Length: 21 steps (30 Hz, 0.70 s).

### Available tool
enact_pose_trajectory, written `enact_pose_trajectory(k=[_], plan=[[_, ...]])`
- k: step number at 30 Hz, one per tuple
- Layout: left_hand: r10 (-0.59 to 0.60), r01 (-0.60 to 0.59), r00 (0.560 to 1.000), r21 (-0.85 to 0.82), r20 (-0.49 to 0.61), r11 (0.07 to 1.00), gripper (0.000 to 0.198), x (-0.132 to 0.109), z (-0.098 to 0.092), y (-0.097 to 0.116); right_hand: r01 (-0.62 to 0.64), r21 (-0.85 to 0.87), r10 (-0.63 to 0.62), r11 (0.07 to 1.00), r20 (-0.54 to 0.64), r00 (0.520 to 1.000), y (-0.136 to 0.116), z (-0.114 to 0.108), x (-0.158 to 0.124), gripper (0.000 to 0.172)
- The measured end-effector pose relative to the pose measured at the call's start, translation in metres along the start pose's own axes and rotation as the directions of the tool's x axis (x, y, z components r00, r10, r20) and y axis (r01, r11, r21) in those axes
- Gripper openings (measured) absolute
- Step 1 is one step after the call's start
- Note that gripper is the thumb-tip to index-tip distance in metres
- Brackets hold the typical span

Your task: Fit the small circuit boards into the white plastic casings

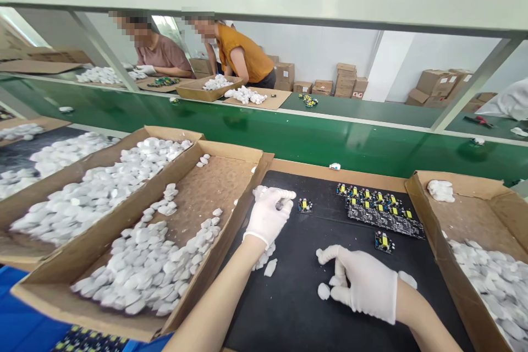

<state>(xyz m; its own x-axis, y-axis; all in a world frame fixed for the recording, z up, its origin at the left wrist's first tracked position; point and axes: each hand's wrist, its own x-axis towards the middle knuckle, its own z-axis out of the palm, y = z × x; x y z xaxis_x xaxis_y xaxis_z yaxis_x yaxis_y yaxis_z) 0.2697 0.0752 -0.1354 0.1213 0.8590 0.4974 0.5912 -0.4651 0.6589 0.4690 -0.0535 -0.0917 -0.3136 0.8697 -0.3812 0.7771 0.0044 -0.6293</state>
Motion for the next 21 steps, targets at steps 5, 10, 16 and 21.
enact_pose_trajectory(k=[5, 10, 16, 21], plan=[[0.006, -0.006, 0.999, -0.018, 0.04, 1.0, 0.021, 0.0, -0.001, 0.001, -0.062, -0.007, 0.062, 0.998, 0.124, 0.99, -0.008, 0.009, 0.006, 0.047], [0.011, -0.011, 0.999, 0.008, 0.049, 1.0, 0.022, -0.001, -0.001, 0.001, 0.016, 0.2, -0.059, 0.98, 0.209, 0.976, 0.001, 0.006, 0.004, 0.05], [0.006, -0.012, 0.997, 0.08, 0.081, 0.997, 0.019, -0.002, 0.003, -0.001, -0.056, 0.02, 0.051, 0.998, 0.202, 0.978, -0.002, 0.014, 0.01, 0.021], [0.012, -0.063, 0.976, 0.227, 0.217, 0.972, 0.03, -0.004, 0.004, 0.005, -0.054, -0.08, 0.064, 0.995, 0.132, 0.989, -0.003, 0.027, 0.016, 0.02]])
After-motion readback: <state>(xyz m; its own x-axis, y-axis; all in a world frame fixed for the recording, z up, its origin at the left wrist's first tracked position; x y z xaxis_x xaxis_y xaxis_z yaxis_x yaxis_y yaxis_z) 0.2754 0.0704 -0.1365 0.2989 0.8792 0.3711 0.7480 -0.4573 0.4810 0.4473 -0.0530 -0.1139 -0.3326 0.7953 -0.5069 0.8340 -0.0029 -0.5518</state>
